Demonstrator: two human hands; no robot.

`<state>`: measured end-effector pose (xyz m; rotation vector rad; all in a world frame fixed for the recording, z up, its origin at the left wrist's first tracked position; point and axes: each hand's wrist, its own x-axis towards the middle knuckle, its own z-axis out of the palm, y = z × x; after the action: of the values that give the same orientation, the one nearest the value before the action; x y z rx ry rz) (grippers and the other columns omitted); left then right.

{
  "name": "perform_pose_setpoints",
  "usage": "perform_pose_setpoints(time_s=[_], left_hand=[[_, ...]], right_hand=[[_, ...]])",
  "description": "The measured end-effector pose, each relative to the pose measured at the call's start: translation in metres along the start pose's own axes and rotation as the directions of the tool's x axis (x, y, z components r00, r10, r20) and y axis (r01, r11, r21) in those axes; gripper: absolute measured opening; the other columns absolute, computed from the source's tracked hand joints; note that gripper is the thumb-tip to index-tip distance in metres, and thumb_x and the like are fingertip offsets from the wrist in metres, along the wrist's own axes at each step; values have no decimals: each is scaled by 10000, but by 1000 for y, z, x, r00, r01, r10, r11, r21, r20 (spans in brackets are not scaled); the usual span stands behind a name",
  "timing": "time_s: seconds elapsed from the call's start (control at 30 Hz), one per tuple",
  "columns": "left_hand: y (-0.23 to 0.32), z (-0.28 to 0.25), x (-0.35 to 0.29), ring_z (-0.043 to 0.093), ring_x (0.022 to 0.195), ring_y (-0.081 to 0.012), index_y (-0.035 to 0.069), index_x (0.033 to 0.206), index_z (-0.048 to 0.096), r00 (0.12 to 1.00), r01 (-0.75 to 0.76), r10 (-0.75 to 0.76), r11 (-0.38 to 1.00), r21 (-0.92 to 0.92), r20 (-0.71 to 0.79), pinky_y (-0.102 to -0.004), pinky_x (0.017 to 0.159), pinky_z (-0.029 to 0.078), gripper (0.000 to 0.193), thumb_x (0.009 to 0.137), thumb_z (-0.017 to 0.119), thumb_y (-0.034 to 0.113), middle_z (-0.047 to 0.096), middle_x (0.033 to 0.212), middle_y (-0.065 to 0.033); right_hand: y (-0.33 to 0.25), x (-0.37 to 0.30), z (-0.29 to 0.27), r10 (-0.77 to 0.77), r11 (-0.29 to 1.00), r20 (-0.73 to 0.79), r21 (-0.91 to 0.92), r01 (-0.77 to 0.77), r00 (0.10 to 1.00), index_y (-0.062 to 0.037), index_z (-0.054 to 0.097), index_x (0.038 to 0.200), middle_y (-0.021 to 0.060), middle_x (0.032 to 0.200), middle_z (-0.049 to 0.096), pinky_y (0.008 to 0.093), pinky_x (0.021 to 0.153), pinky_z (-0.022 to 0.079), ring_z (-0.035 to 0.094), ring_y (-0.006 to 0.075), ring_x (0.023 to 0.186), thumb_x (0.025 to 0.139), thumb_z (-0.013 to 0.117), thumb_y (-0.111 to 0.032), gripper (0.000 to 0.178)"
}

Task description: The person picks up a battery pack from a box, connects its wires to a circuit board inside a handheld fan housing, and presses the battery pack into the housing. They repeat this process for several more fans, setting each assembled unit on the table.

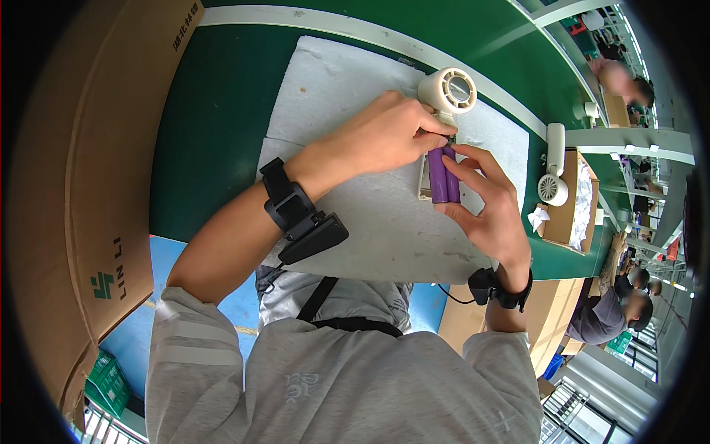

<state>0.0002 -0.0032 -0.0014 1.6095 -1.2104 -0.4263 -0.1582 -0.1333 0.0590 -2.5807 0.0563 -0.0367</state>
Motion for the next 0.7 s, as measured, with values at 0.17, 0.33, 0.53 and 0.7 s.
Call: perform_pose_setpoints(time_s=[0.17, 0.33, 0.53, 0.7], left_hand=[[-2, 0, -2, 672, 728, -277, 102, 1097, 696, 1000, -8, 8, 1000, 16, -8, -344, 673, 508, 237, 865, 650, 117, 684, 865, -182], [0, -3, 1, 675, 714, -271, 112, 1104, 695, 1000, -7, 7, 1000, 23, 10, -336, 663, 507, 234, 876, 643, 133, 687, 866, -183], [-7, 1, 1, 665, 669, -257, 115, 1098, 699, 997, -76, 76, 997, 12, -21, -331, 625, 494, 227, 880, 641, 140, 690, 853, -175], [-3, -3, -1, 647, 628, -225, 117, 1086, 706, 1000, -18, 18, 1000, 15, 2, -313, 593, 480, 222, 873, 654, 153, 691, 830, -170]], right_hand=[[-2, -3, 10, -12, 1000, -72, -24, 10, 997, 6, 636, 1145, 148, 1265, 537, 371, 835, 540, 614, 277, 987, 600, 819, -6, 575], [10, -9, 18, -29, 999, -119, -22, 27, 992, 7, 637, 1128, 149, 1266, 539, 375, 838, 538, 616, 281, 1006, 598, 824, -15, 562], [15, -1, 16, -88, 996, -144, -26, 85, 986, 10, 644, 1058, 142, 1254, 546, 376, 848, 540, 617, 282, 1044, 583, 838, -21, 515], [11, 0, 16, -48, 999, -129, 13, 50, 990, 3, 652, 1014, 138, 1246, 548, 350, 844, 562, 629, 261, 1046, 571, 837, -1, 480]])
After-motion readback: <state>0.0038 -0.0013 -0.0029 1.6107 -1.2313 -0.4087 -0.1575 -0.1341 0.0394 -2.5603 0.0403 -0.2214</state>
